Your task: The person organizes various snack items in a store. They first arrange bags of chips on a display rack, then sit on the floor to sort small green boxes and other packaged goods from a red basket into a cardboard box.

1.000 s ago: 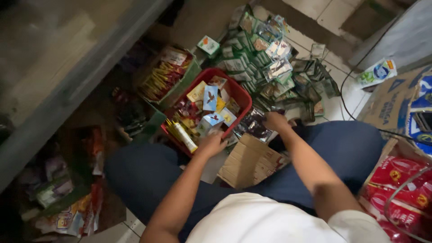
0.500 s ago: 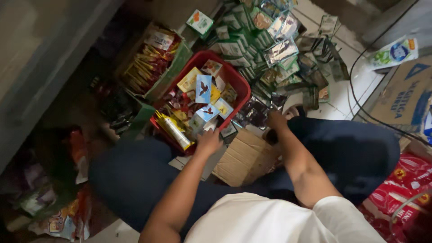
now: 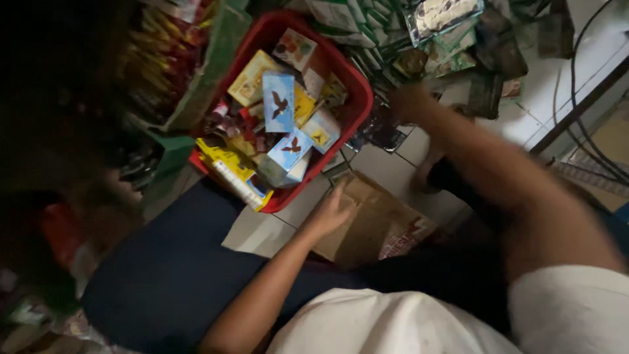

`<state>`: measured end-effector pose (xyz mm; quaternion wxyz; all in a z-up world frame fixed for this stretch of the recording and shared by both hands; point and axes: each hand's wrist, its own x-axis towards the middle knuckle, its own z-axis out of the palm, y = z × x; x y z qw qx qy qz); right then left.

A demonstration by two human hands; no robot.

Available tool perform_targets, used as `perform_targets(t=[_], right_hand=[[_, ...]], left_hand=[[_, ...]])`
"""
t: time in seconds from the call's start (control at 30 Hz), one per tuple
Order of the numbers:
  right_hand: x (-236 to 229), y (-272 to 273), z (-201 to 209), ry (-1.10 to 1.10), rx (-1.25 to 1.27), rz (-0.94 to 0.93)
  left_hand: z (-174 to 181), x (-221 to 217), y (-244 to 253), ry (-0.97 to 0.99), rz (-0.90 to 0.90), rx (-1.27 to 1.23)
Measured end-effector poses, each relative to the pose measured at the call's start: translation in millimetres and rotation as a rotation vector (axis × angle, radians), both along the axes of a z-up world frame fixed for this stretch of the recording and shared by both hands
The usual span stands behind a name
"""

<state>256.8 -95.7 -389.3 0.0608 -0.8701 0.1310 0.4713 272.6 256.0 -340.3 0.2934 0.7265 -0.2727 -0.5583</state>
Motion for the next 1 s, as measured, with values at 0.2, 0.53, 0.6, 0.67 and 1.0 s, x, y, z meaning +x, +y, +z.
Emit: perform_targets(t=[0.2, 0.53, 0.6, 0.67, 1.0], right_hand=[[-36, -78, 42, -0.278, 0.144, 0.211], [-56, -6, -69, -0.135, 0.309, 0.114], [-59, 16, -74, -0.456, 0.192, 0.334], [-51, 18, -86, -0.579, 0.140, 0.427], [-41, 3, -166, -0.451, 0.044, 0.557]], left_hand=[[91, -13, -6, 0.130, -0.327, -0.215], [70, 51, -41, -0.219, -0.111, -0.090], [66, 65, -47, -0.401, -0.105, -0.130], [59, 81, -52, -0.515, -0.173, -0.050], [37, 94, -41, -0.735, -0.375, 0.205]])
